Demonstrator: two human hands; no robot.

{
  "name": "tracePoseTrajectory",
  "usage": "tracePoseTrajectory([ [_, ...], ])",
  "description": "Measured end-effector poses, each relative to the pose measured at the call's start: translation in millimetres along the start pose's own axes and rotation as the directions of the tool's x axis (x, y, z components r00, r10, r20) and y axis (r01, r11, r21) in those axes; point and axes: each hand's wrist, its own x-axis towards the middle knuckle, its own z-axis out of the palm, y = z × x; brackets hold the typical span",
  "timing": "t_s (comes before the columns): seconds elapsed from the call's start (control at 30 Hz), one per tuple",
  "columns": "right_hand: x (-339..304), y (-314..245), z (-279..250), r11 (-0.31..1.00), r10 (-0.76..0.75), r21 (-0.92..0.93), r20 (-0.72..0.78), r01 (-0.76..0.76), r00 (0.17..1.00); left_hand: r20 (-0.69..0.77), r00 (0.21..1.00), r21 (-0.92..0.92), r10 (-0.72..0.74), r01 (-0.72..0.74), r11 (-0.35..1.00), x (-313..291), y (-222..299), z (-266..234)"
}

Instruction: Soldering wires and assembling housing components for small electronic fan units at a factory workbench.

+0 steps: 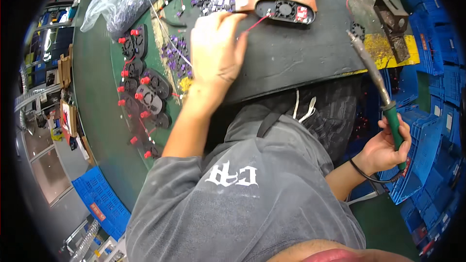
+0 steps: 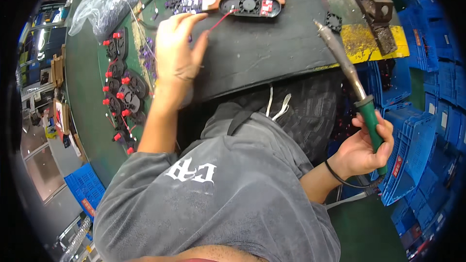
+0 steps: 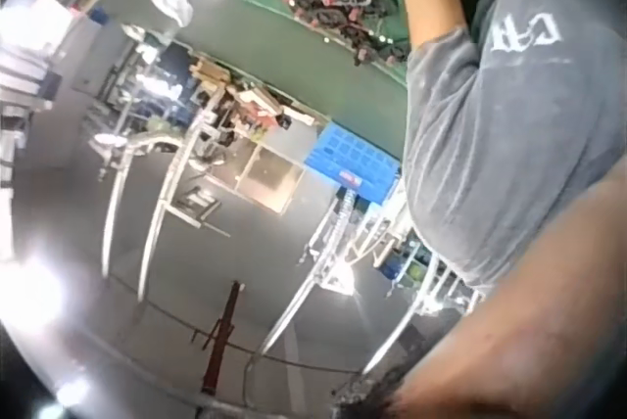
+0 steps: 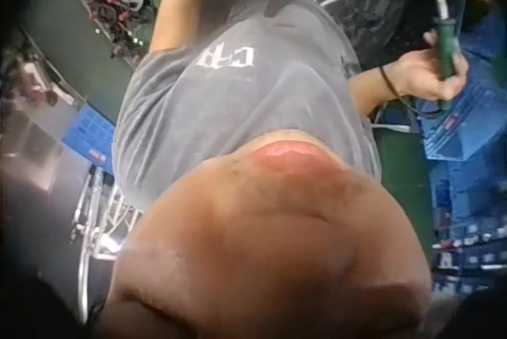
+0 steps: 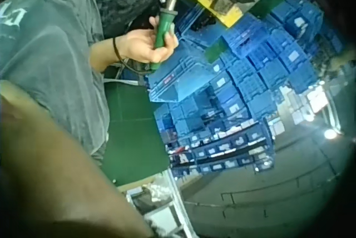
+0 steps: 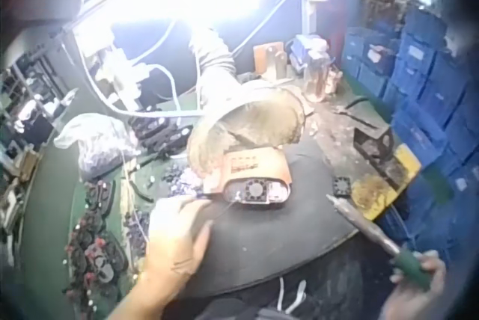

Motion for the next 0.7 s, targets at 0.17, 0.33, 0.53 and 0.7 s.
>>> tracePoseTrajectory([
  [0.17,7,2,0,1.000,0.016,0.006,-0.007,-0.016,1.000,0.352,0.933,-0.118,0.078,-0.039,0.992,-20,-17,-44],
  [0.33,8,4,11,1.000,0.000,-0.012,-0.013,0.000,1.000,0.375,0.926,-0.016,0.038,-0.034,0.999,-35,-20,-50],
  [0.53,6,0,14,0.999,0.022,0.040,0.044,-0.024,0.999,0.083,0.996,-0.285,-0.029,0.052,0.957,-29,-20,-44],
  [0.7,5,2,33,0.999,0.015,0.031,0.037,-0.017,0.999,-0.065,0.988,-0.474,-0.137,0.090,0.876,14,0,-27],
])
